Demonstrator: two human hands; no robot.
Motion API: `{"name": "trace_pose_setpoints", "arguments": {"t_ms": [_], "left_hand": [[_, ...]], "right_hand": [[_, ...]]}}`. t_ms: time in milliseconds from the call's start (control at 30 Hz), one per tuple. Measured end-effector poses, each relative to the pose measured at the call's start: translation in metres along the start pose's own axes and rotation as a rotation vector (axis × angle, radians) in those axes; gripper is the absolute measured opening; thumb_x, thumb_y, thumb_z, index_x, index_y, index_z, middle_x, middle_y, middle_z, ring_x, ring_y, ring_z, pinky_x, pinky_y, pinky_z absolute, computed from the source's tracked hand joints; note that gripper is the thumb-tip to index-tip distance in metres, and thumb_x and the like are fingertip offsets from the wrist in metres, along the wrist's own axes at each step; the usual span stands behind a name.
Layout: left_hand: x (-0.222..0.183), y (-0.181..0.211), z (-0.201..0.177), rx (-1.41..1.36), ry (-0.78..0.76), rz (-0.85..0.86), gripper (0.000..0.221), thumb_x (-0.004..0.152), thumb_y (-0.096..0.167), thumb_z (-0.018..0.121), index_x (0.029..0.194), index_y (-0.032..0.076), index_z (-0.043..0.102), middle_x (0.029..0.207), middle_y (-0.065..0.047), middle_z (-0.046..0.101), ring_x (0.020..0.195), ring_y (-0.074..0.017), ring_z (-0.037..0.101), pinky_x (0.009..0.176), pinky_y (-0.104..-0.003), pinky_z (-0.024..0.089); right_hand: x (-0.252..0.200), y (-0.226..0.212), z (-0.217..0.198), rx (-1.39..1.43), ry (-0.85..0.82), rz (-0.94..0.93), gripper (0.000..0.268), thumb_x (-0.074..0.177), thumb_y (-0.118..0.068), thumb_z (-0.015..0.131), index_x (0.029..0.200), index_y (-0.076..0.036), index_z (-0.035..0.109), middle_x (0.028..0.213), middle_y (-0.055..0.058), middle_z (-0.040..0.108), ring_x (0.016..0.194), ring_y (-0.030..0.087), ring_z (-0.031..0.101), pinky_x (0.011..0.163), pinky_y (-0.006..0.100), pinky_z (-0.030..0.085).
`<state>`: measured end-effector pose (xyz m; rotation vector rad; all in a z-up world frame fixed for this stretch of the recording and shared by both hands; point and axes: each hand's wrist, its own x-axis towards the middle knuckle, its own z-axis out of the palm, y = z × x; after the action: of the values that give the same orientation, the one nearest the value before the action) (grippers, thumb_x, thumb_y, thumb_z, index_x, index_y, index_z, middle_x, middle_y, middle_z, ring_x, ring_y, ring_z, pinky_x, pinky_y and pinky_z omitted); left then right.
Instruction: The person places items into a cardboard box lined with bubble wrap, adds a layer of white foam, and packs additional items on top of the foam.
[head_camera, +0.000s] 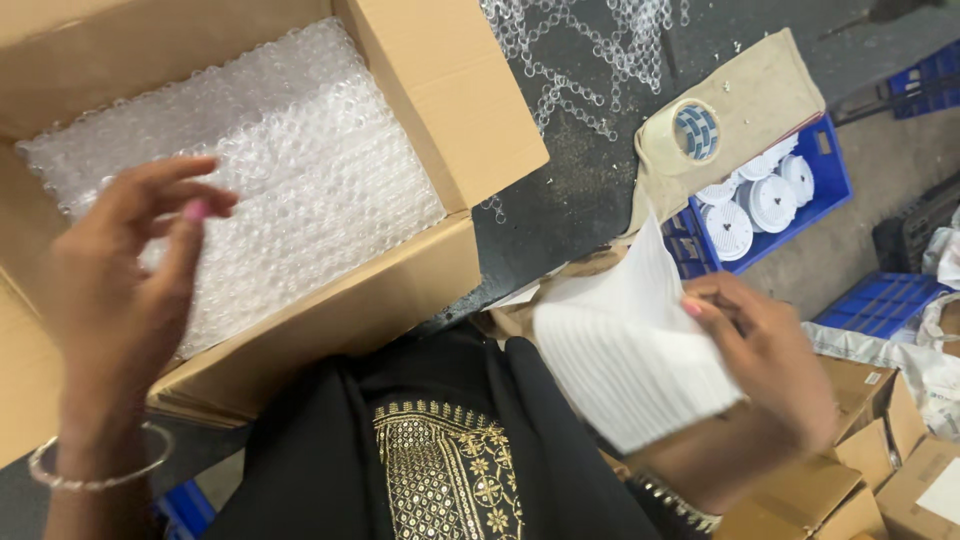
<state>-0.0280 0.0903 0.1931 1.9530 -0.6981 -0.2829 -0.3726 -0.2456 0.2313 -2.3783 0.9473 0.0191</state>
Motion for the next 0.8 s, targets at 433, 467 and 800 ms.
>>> {"name": "trace_pose_setpoints", "arguments": {"t_ms": [433,467,800], "left_hand": [[0.028,0.086,0.036,0.381,-0.317,0.871,0.007,0.085,0.025,0.077,0.091,0.02,0.076,0.155,-0.001,0.048,0.148,-0.0204,0.036,0.124,-0.058,0.007],[0.032,0.082,0.025,0.436,-0.273,0.872,0.005,0.088,0.021,0.074,0.086,0.023,0.078,0.15,0.0,0.056,0.144,-0.0189,0.045,0.123,-0.058,0.009],[0.017,0.059,-0.103,0.674,0.371,0.86,0.014,0.107,0.005,0.063,0.11,0.009,0.077,0.102,-0.009,0.077,0.101,-0.0222,0.074,0.092,-0.034,0.059]], "right_hand": [[0.019,-0.14,-0.055,-0.033,-0.463,-0.908,0.026,0.089,-0.025,0.074,0.11,-0.011,0.071,0.104,-0.001,0.076,0.096,0.016,0.074,0.076,0.028,0.058],[0.02,-0.144,-0.057,-0.098,-0.399,-0.862,0.031,0.086,-0.027,0.076,0.111,-0.01,0.071,0.103,0.0,0.076,0.094,0.015,0.073,0.074,0.028,0.059],[0.096,-0.217,-0.014,-0.457,0.443,-0.972,0.012,0.101,-0.005,0.081,0.111,-0.007,0.074,0.104,0.009,0.069,0.092,0.02,0.066,0.078,0.032,0.052]]}}
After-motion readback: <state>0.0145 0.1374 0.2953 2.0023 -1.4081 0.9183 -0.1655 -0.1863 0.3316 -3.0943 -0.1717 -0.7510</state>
